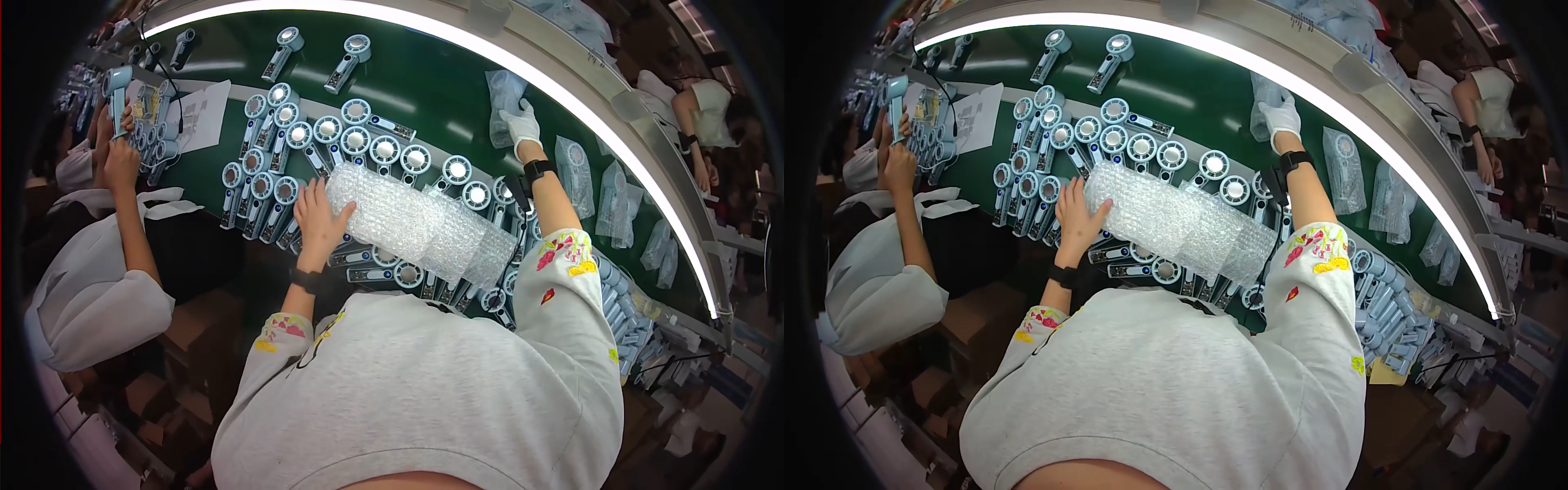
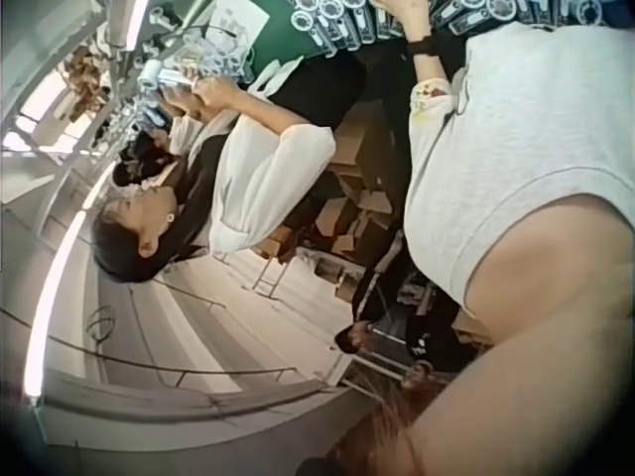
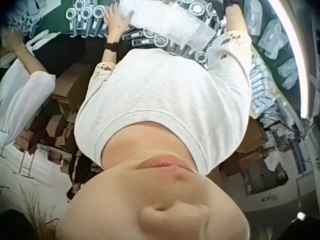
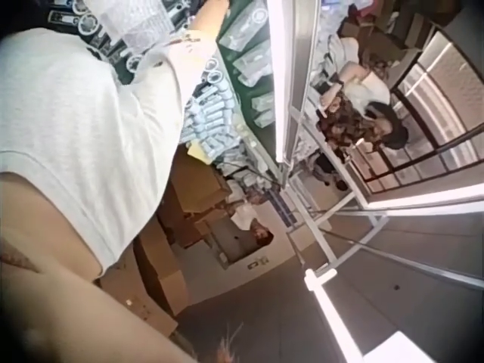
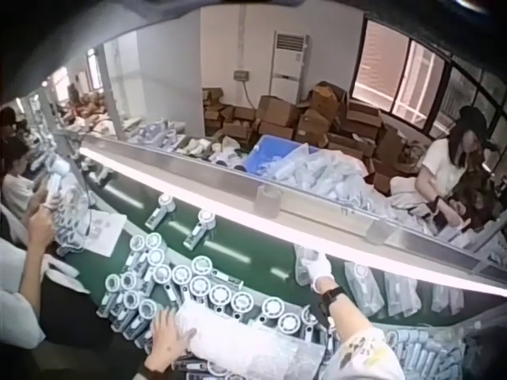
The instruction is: The person picks up bubble wrap bags from a box and places them on the table before sliding handheld fans into the bags one at a time. After each fan is bagged, the person sets it aside on the table and repeats the process.
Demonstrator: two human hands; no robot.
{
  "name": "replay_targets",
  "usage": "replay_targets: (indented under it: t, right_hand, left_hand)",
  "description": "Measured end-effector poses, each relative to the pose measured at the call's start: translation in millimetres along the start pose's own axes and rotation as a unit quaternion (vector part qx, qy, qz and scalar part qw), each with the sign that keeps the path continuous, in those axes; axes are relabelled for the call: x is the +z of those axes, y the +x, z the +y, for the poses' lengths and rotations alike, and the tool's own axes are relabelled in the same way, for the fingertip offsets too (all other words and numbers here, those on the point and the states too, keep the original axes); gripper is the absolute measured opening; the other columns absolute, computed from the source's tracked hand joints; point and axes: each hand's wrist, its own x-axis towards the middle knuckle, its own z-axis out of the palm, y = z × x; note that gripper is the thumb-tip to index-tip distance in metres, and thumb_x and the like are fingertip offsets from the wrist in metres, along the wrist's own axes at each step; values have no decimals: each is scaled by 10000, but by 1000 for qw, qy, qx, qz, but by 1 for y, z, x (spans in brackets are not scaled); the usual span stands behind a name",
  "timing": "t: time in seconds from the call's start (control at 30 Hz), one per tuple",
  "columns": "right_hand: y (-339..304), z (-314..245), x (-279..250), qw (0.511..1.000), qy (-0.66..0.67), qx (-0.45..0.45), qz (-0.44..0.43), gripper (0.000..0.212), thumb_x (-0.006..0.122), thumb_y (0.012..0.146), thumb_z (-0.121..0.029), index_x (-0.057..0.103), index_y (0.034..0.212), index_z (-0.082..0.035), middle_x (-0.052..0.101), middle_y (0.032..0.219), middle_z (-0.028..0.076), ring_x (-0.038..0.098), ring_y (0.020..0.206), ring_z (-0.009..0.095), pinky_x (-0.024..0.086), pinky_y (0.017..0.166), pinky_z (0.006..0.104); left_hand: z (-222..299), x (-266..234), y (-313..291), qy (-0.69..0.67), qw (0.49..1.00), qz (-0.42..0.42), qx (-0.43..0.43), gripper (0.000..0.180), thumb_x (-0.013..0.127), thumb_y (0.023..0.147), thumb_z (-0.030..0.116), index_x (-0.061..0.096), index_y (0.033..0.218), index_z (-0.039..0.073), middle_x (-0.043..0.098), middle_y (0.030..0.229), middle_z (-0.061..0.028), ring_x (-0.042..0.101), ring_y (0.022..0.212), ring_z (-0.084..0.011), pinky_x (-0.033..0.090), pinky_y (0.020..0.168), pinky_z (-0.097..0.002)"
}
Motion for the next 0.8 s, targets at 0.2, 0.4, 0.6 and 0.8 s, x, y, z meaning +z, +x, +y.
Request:
replay_targets:
  t: [0.2,0.4,0.6,0.8]
  right_hand:
    - [-75,32,-87,974,202,31,-93,446,657,763,-216,537,1148,-26,606,1055,115,582,920,211,446,804,298]
    - [-180,194,-156,980,103,171,0,321,624,779,-226,586,1033,-34,636,807,62,613,764,214,469,695,327]
    - [-232,176,-145,954,-238,185,-4,412,685,674,-250,582,989,-4,630,787,154,619,741,258,485,713,371]
    - [-198,248,-135,946,-48,309,-85,348,629,737,-243,561,949,24,611,829,158,603,748,241,478,648,327]
  left_hand:
    - [14,20,-4,56,996,-46,61,725,583,790,458,349,1254,-47,306,1319,-306,213,1276,-421,116,1046,-507]
    - [81,57,-33,-51,992,-65,100,699,555,809,457,351,1236,-58,275,1338,-321,190,1288,-428,82,1058,-504]
    - [120,52,-46,-68,983,-6,170,501,588,819,295,429,1185,-7,379,1254,-254,313,1195,-397,205,1008,-472]
    - [192,77,-70,-262,888,-181,332,251,641,784,165,527,969,40,506,859,-111,521,804,-269,441,707,-348]
